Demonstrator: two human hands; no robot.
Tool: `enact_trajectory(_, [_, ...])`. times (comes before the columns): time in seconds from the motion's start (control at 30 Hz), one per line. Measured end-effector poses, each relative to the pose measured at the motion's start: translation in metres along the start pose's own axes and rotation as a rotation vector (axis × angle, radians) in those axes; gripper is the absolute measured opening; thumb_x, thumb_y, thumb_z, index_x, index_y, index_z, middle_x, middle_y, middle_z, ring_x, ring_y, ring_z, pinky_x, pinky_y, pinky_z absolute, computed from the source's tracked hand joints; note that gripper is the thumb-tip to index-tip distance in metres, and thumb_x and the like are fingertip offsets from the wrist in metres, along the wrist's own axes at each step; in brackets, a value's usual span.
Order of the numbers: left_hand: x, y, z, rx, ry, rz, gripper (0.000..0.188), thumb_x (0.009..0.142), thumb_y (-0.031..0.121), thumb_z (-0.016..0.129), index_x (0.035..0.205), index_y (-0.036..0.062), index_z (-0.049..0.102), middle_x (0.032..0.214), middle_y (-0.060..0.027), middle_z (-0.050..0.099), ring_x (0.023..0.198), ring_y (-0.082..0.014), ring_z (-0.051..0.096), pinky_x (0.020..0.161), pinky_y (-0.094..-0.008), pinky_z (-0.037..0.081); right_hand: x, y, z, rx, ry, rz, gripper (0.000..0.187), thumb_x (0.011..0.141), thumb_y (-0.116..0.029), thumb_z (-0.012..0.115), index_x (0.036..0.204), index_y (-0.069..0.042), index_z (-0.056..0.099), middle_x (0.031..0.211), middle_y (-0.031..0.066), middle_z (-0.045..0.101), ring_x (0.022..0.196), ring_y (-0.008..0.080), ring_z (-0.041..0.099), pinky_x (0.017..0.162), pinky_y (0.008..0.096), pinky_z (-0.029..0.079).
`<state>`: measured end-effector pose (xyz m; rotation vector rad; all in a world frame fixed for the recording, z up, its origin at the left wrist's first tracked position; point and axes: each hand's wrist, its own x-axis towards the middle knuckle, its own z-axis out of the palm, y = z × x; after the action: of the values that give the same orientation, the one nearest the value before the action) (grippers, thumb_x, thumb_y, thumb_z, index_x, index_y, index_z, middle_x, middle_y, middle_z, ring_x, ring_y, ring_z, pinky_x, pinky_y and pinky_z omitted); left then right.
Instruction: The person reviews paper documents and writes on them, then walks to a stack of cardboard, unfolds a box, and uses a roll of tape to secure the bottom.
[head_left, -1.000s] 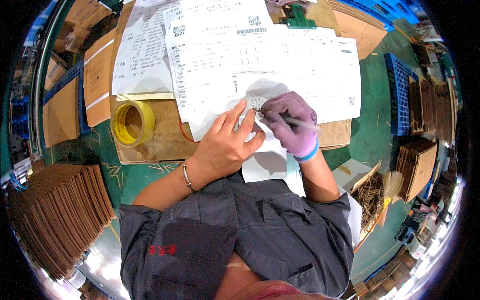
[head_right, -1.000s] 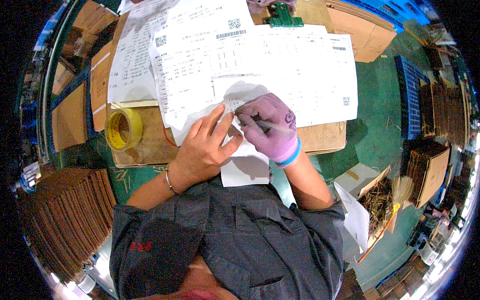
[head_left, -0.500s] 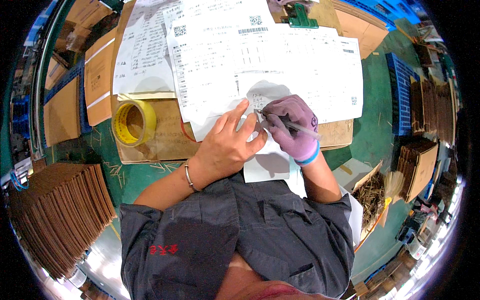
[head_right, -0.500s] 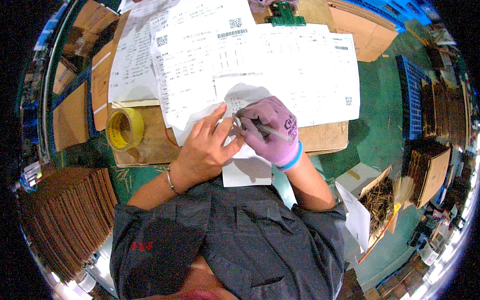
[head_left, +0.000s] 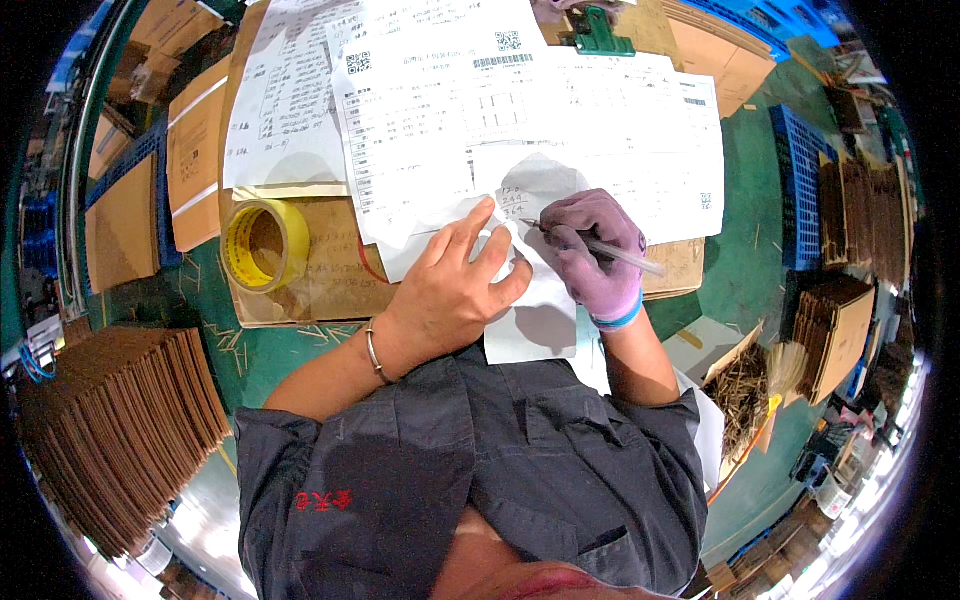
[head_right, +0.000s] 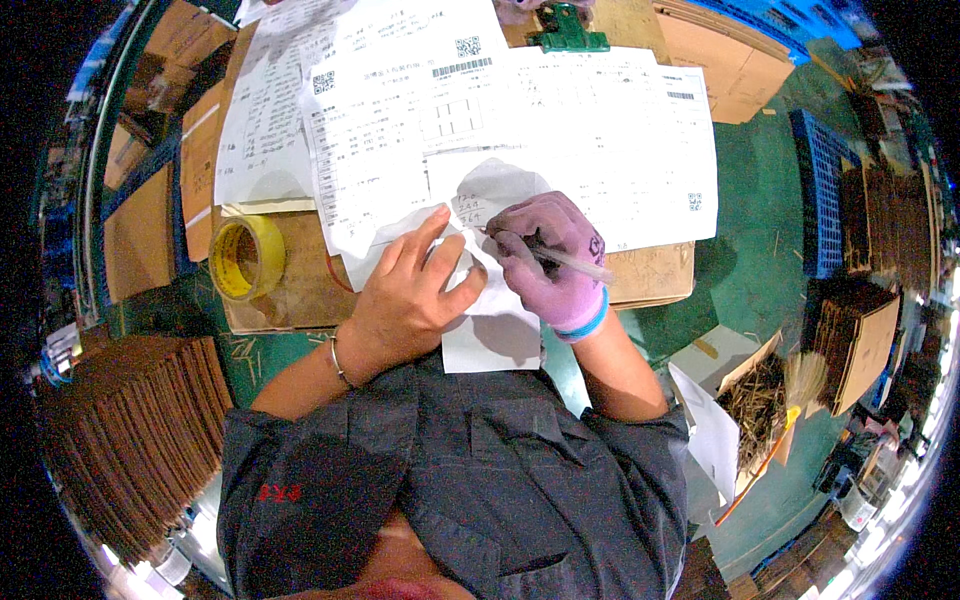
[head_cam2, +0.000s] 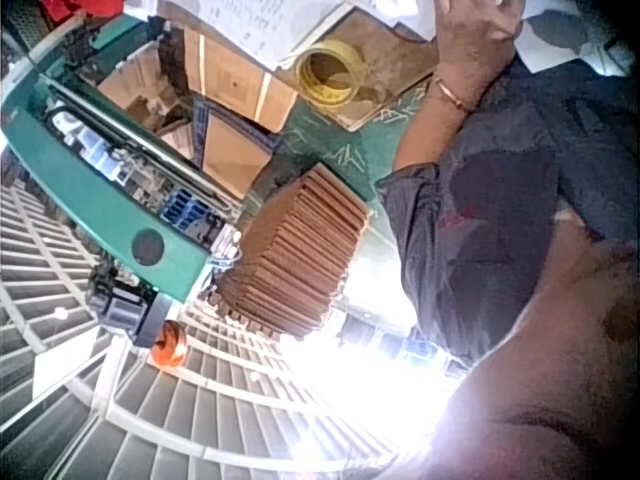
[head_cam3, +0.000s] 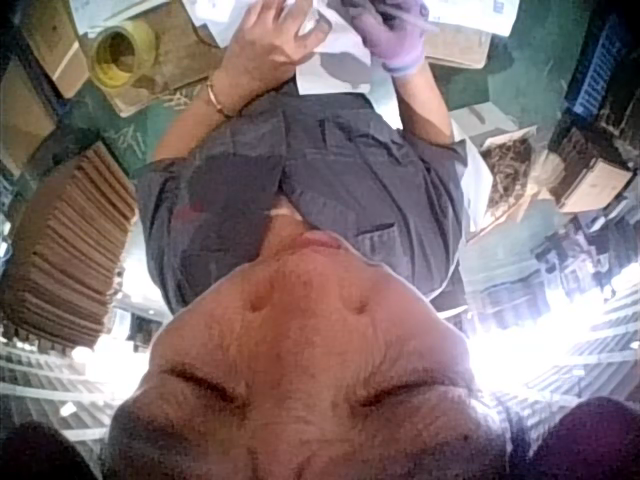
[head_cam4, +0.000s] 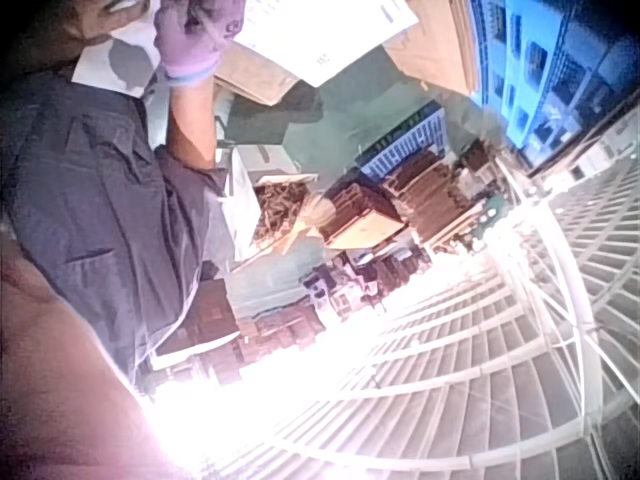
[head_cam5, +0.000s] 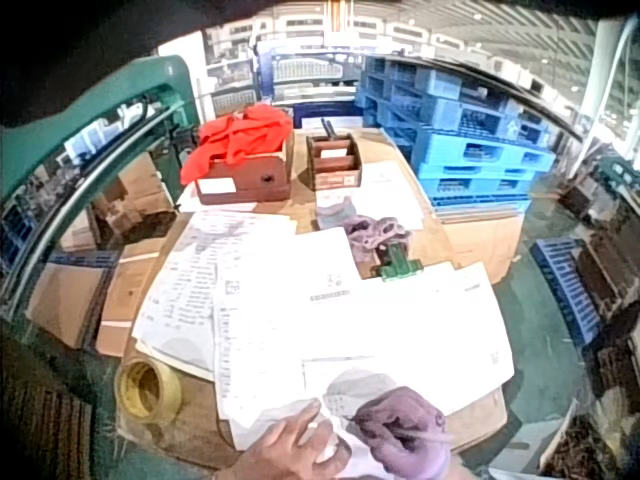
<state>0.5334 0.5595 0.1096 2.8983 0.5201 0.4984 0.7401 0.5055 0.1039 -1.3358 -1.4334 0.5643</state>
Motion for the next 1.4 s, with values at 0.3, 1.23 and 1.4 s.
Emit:
enact_trajectory(0.3, [-0.0004, 0.0010, 0.0001, 0.002, -0.009, -0.005, 0.028, 0.082, 0.014, 0.061, 0.110, 0.0147, 0.066, 0.121, -0.0139, 0.056, 0.129, -0.0414, 0.051, 0.094, -0.0459, 0.048, 0.0022, -0.0007, 0.0024, -0.096, -0.030, -0.056, 0.015, 0.073, -0.005, 0.067, 0.088, -0.006, 0.067, 0.086, 0.0096, 0.068, 0.079, 0.0314, 0.063, 0.074, 0.0400, 0.050])
enact_trajectory(1.23, [-0.0015, 0.0016, -0.0005, 0.004, -0.010, -0.007, 0.028, 0.085, 0.016, 0.061, 0.112, 0.0148, 0.066, 0.124, -0.0147, 0.057, 0.129, -0.0419, 0.051, 0.096, -0.0461, 0.048, 0.0029, -0.0031, 0.0036, -0.149, -0.023, -0.088, 0.015, 0.075, -0.005, 0.068, 0.090, -0.007, 0.067, 0.085, 0.0099, 0.068, 0.077, 0.0318, 0.063, 0.074, 0.0400, 0.050])
enact_trajectory(1.4, [-0.0021, 0.0017, 0.0011, 0.009, -0.004, -0.008, 0.027, 0.085, 0.016, 0.061, 0.112, 0.0149, 0.066, 0.124, -0.0145, 0.057, 0.129, -0.0418, 0.051, 0.095, -0.0463, 0.048, 0.0030, -0.0026, 0.0039, -0.123, -0.015, -0.079, 0.014, 0.074, -0.005, 0.067, 0.088, -0.006, 0.067, 0.084, 0.0097, 0.068, 0.077, 0.0309, 0.063, 0.073, 0.0395, 0.050])
